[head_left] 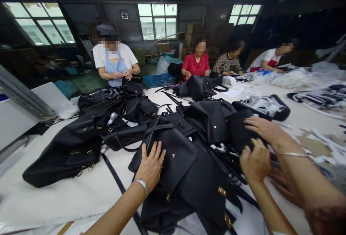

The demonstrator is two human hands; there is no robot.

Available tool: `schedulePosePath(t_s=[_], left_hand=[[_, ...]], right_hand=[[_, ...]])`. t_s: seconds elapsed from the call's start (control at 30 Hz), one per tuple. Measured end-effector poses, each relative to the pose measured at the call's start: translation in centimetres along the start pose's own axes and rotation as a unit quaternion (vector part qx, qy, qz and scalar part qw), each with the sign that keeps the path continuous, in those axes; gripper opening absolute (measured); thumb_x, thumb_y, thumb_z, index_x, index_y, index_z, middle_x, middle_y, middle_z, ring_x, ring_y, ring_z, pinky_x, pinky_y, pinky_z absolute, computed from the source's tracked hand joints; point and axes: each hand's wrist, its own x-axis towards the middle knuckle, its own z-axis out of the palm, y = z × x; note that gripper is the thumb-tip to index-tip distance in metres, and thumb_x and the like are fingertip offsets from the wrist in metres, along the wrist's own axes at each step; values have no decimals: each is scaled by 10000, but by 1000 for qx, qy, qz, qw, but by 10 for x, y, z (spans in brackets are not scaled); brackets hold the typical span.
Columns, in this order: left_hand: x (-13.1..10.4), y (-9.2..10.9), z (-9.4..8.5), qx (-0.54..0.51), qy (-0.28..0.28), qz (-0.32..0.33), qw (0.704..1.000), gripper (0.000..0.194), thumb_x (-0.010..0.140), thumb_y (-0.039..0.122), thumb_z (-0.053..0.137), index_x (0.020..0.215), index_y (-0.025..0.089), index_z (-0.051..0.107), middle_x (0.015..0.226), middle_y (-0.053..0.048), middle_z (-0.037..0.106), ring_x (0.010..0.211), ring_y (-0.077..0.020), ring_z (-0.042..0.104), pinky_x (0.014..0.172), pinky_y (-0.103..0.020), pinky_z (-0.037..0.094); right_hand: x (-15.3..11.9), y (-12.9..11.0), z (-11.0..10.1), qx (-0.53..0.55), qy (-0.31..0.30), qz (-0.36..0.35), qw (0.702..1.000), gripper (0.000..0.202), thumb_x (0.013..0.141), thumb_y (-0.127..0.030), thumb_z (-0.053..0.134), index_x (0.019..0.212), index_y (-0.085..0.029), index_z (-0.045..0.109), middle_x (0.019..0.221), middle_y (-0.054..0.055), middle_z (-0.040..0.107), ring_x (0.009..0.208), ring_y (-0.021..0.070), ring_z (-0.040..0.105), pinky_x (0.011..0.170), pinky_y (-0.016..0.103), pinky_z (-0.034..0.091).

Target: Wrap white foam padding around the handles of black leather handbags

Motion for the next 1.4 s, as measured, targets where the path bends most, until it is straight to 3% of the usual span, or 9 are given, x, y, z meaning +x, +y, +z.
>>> schedulePosePath(t_s=[0.33,0.47,0.57,0.7,0.83,0.97,1.07,1.23,1.4], left_hand=[[-8,-4,1,0,16,7,1000,570,793,306,500,1340,161,433,1478,-169,269,1353,-376,169,1047,-660,-27],[-19,-1,-5,-5,23,24,999,543,764,314,524,1278,139,504,1427,-182,356,1327,-377,221,1051,-653,-32],[-33,-1,-19,-51,65,11,997,545,801,292,489,1330,172,436,1466,-155,296,1305,-341,283,1069,-623,47],[-54,-22,-43,-178,187,-138,956,622,853,251,445,1430,181,224,1520,-133,130,1339,-289,245,1078,-493,226],[-78,-82,-61,-434,263,-258,822,823,789,392,584,1440,176,130,1489,-180,164,1249,-285,401,997,-449,372],[-127,-142,-85,-676,191,-199,683,692,830,487,510,1404,182,273,1419,-155,372,1268,-288,394,996,-451,371],[-183,-159,-97,-783,140,-184,577,595,863,561,389,1310,174,454,1273,-123,558,1180,-286,496,980,-464,394],[-289,-137,-88,-838,114,-325,423,433,811,525,513,1003,173,677,876,-58,732,917,-255,653,914,-430,478],[-388,-65,-83,-895,77,-372,233,311,825,396,558,931,137,693,888,-70,736,920,-240,666,944,-398,473]], right_hand=[[-33,-170,38,91,-236,-167,953,453,870,-464,436,1225,-186,472,1143,139,589,1055,285,538,868,402,409],[-58,-186,53,45,-232,-164,958,710,775,-534,546,1318,-121,350,1133,199,560,1045,341,529,808,432,419],[-50,-184,59,37,-256,-105,960,594,764,-562,528,1193,-155,468,1005,155,610,929,317,575,692,382,440],[-14,-201,25,56,-264,-46,962,423,790,-548,482,1023,-207,576,779,73,633,711,250,585,565,308,387],[13,-252,-40,176,-251,-122,944,306,779,-495,542,914,-228,607,747,4,616,676,184,551,596,266,364],[13,-310,-100,321,-325,-228,860,199,778,-396,587,856,-215,606,769,-30,600,712,150,536,660,242,365],[-3,-349,-128,376,-359,-268,812,138,788,-342,592,824,-210,602,752,-34,585,720,140,526,668,232,357],[-51,-399,-142,456,-375,-288,754,123,792,-322,599,821,-203,600,771,-35,582,737,129,525,683,219,355],[-118,-419,-143,435,-439,-307,724,97,788,-297,618,831,-210,617,744,-43,589,705,120,527,647,210,342]])
